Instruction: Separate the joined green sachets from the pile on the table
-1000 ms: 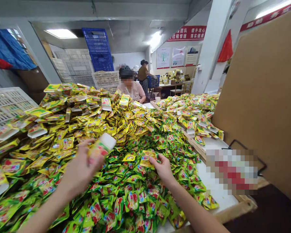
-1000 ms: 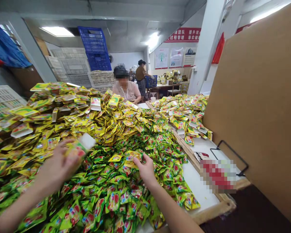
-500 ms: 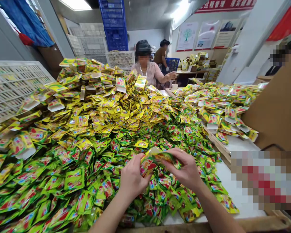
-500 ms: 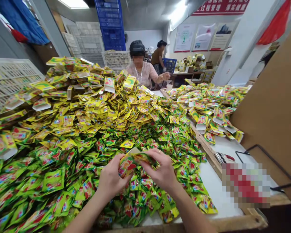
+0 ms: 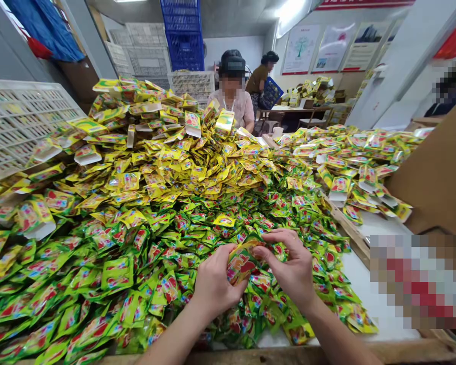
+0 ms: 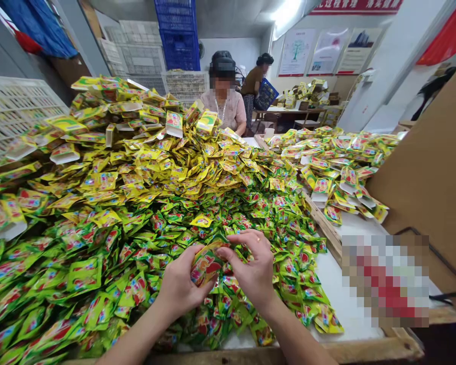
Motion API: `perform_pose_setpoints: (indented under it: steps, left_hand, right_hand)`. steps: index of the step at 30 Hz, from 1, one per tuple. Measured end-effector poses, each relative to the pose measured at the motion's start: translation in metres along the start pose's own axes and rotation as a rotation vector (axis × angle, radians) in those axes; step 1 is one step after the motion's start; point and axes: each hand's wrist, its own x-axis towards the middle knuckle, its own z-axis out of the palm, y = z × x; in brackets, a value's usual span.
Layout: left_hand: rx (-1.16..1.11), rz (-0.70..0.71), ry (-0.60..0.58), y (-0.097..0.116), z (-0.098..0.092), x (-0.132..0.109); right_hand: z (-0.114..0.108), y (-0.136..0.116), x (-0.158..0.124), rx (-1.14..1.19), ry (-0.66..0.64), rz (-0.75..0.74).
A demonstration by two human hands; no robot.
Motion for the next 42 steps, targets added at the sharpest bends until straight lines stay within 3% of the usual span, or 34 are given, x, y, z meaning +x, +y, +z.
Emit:
perform_pose_setpoints:
  steps: [3,6,8,14,16,22,25,27,30,32,34,37,40,42]
  left_hand:
    - [0.058,0.014,0.009,-0.002,0.0,0.0]
    - [0.075,0.011,-0.008,-0.005,0.0,-0.001]
    - [0.072,-0.025,-0.026,-0.004,0.0,-0.002]
    - [-0.006,-0.154,-0.115,0.012,0.01,-0.008]
    - [-0.045,-0.203,-0.143,0.016,0.012,-0.007]
    - [-0.047,-0.231,-0.028,0.007,0.005,-0.003]
    - [0.014,-0.128,-0.049,-0.002,0.006,-0.004]
    - [0.021,-0.041,-0.075,-0.004,0.006,-0.003]
    - [-0.04,-0.015,0.009,-0.001,0.001,0.002]
    - [-0.153,-0.108,0.076,0.001,-0.004,0.006]
    - [-0.355,-0.246,0.031,0.002,-0.006,0.007]
    - [-0.645,-0.361,-0.05,0.001,-0.003,0.005]
    - [-0.726,-0.359,0.045,0.001,0.003,0.001]
    - [-0.752,-0.339,0.101,0.004,0.004,0.0]
  right_hand:
    - [0.002,0.002,0.0,0.072,-0.011,0.146]
    - [0.005,0.005,0.0,0.123,-0.161,0.293]
    - [0.007,0.005,-0.002,0.063,-0.182,0.267]
    - [0.016,0.008,-0.017,0.053,0.013,0.175]
    - [0.018,0.009,-0.018,0.053,0.002,0.174]
    - [0.01,0.003,-0.009,-0.068,-0.406,0.105]
    - [0.008,-0.003,-0.009,-0.091,-0.635,0.109]
    - [0.008,-0.005,-0.01,-0.061,-0.714,0.138]
    - [0.008,-0.006,-0.008,0.095,-0.62,0.237]
    - [0.008,-0.006,-0.006,0.239,-0.485,0.344]
    - [0.008,-0.005,-0.004,0.331,-0.41,0.413]
    - [0.011,-0.003,-0.003,0.373,-0.509,0.413]
    - [0.014,-0.001,-0.006,0.38,-0.605,0.358]
    - [0.014,-0.001,-0.008,0.324,-0.521,0.255]
